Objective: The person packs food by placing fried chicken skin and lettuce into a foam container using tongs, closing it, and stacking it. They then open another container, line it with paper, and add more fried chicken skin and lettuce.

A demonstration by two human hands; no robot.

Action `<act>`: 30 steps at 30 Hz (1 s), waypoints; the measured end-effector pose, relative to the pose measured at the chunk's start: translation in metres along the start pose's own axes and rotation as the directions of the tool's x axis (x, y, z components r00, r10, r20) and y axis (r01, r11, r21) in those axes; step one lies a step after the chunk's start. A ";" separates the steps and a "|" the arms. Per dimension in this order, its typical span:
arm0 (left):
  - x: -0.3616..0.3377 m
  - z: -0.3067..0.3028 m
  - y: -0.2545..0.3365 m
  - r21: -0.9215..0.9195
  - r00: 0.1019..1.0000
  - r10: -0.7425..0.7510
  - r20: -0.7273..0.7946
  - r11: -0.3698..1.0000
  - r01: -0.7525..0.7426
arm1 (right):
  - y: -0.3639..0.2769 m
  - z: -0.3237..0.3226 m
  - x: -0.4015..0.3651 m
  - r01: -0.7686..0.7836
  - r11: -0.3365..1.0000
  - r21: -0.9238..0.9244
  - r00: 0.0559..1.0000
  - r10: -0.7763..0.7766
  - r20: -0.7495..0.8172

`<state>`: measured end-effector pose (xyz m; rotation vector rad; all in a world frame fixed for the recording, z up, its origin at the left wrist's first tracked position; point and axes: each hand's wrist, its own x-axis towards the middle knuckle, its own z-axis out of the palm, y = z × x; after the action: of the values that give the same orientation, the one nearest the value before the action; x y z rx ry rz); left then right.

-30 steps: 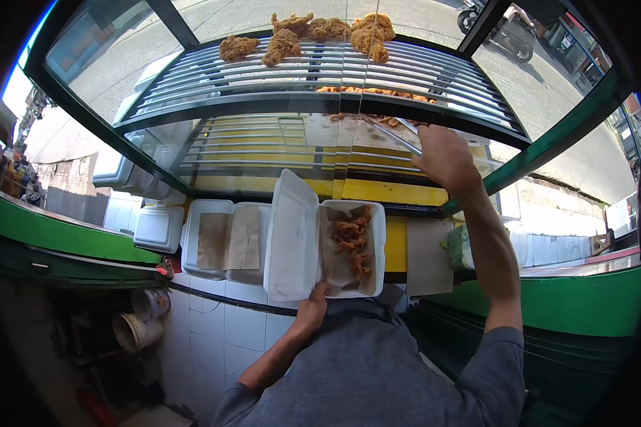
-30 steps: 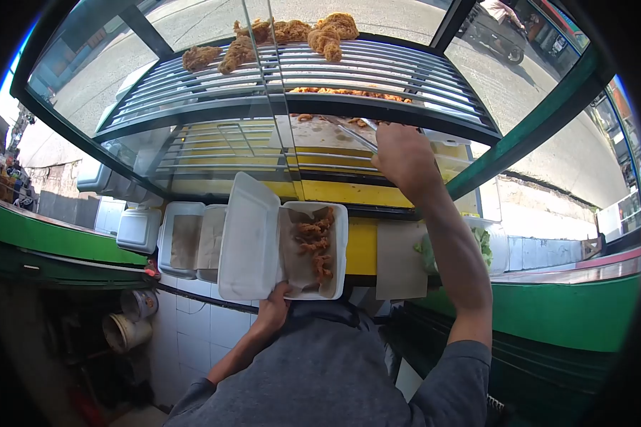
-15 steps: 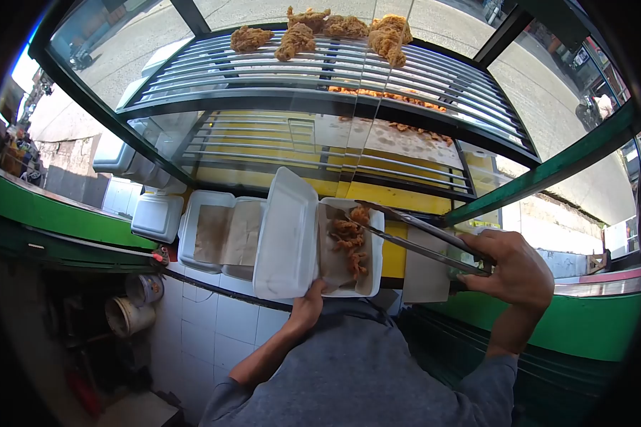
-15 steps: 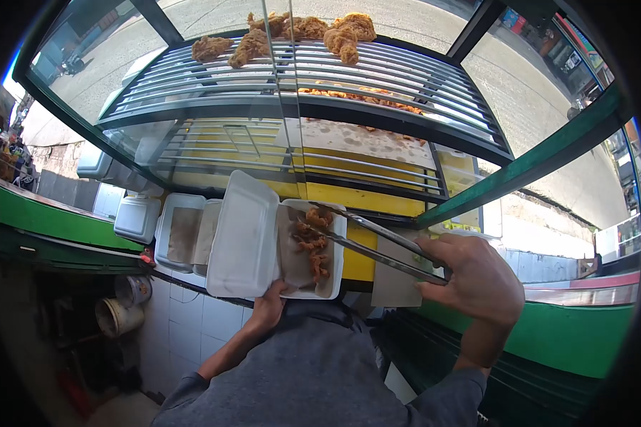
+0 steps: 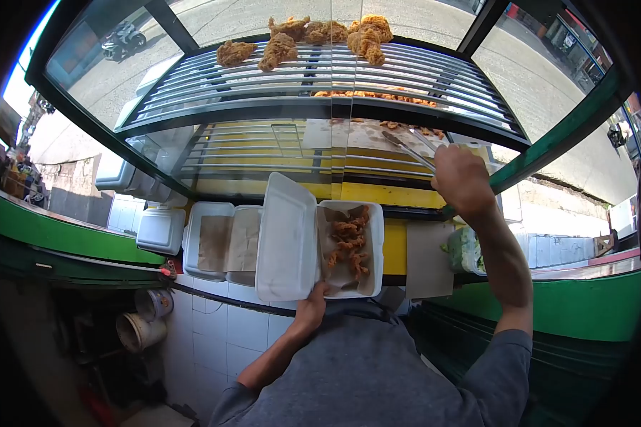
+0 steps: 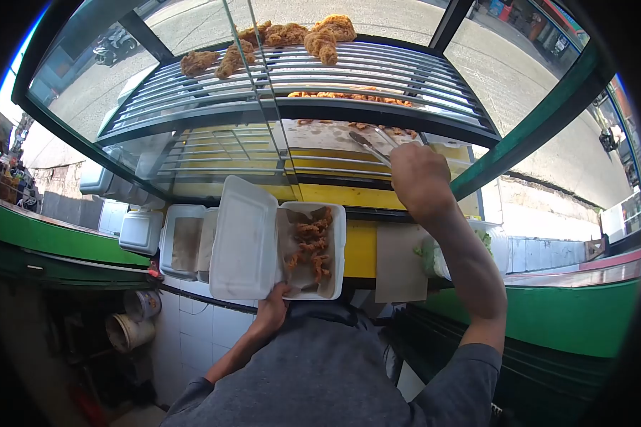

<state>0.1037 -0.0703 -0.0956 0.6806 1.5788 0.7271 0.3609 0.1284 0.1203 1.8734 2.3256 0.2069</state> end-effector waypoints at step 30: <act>-0.002 0.009 0.006 -0.242 0.999 -0.015 0.040 0.970 0.024 | 0.009 -0.050 -0.141 0.111 0.893 0.436 0.905 -0.272 0.327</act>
<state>0.1128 -0.0674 -0.0904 0.4952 1.4308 0.8713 0.3887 -0.0084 0.1755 1.6165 2.3734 -0.6628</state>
